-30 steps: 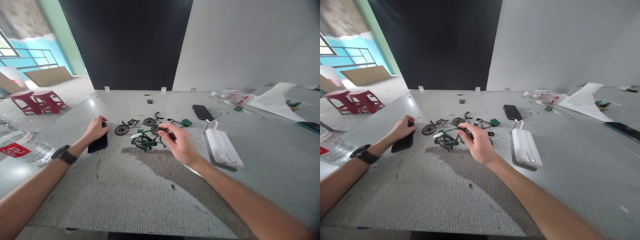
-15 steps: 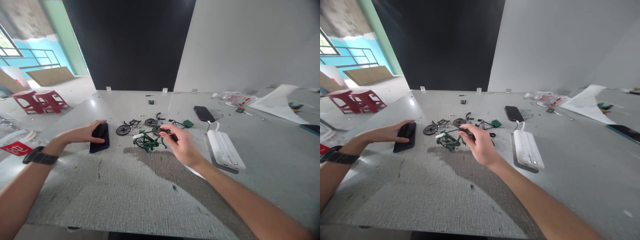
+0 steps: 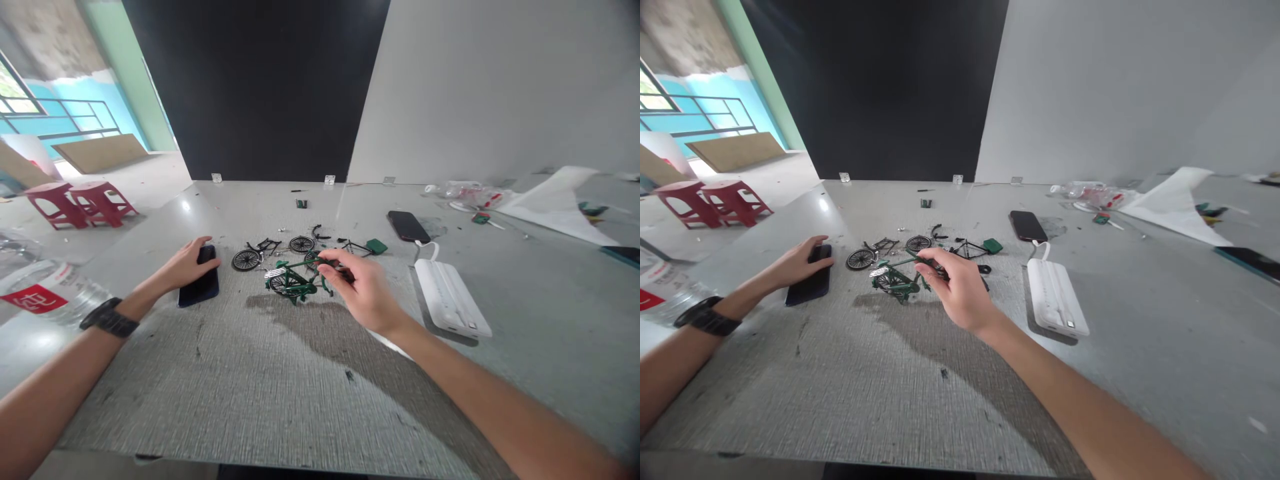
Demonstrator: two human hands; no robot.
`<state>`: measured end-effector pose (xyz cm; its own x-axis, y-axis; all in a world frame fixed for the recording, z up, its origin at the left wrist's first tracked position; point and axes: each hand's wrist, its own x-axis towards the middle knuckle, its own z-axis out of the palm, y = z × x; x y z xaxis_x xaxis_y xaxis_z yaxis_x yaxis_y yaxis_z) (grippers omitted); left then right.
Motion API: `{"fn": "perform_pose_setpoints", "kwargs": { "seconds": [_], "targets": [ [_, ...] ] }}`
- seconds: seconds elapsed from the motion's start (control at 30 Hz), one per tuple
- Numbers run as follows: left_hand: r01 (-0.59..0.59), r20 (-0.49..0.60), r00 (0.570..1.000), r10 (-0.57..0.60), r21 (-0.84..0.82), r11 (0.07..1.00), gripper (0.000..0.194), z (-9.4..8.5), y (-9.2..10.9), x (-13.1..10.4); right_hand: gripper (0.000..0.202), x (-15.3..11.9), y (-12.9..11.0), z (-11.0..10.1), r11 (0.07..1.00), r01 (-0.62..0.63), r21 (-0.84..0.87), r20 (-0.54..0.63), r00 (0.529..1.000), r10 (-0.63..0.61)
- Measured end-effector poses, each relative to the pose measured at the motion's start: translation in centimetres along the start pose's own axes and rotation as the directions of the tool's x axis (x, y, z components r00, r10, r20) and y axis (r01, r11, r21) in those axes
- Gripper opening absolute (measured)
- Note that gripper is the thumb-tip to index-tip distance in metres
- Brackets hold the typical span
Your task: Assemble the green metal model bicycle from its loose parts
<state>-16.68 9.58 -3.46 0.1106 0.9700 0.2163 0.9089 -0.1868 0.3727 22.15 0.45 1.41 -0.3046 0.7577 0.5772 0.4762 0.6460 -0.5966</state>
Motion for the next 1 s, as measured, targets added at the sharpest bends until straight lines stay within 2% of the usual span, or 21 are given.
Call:
{"fn": "perform_pose_setpoints", "kwargs": {
  "seconds": [0.17,0.3,0.53,0.77,1.0],
  "targets": [
    [0.107,-0.058,0.993,-0.101,0.105,0.989,0.069,1.3,1.2,0.0,0.026,-0.1,0.1,0.1,1.0,0.018,-0.005,-0.003,1.0,-0.018],
    [0.111,-0.103,0.99,-0.097,0.142,0.984,0.059,1.2,1.7,0.2,0.027,0.0,0.0,0.0,1.0,0.01,0.01,0.006,1.0,-0.01],
    [0.15,-0.129,0.982,-0.135,0.115,0.982,0.06,1.0,2.5,0.5,0.028,0.1,0.0,0.1,1.0,-0.003,0.006,0.001,1.0,0.003],
    [0.189,-0.134,0.974,-0.18,0.057,0.98,0.056,0.8,2.1,0.5,0.029,0.0,0.0,0.1,1.0,-0.015,0.008,0.006,1.0,0.015],
    [0.175,-0.109,0.979,-0.171,0.023,0.984,0.057,1.3,1.2,0.7,0.03,0.0,0.0,0.1,1.0,-0.024,-0.011,0.01,1.0,0.024]
  ]
}}
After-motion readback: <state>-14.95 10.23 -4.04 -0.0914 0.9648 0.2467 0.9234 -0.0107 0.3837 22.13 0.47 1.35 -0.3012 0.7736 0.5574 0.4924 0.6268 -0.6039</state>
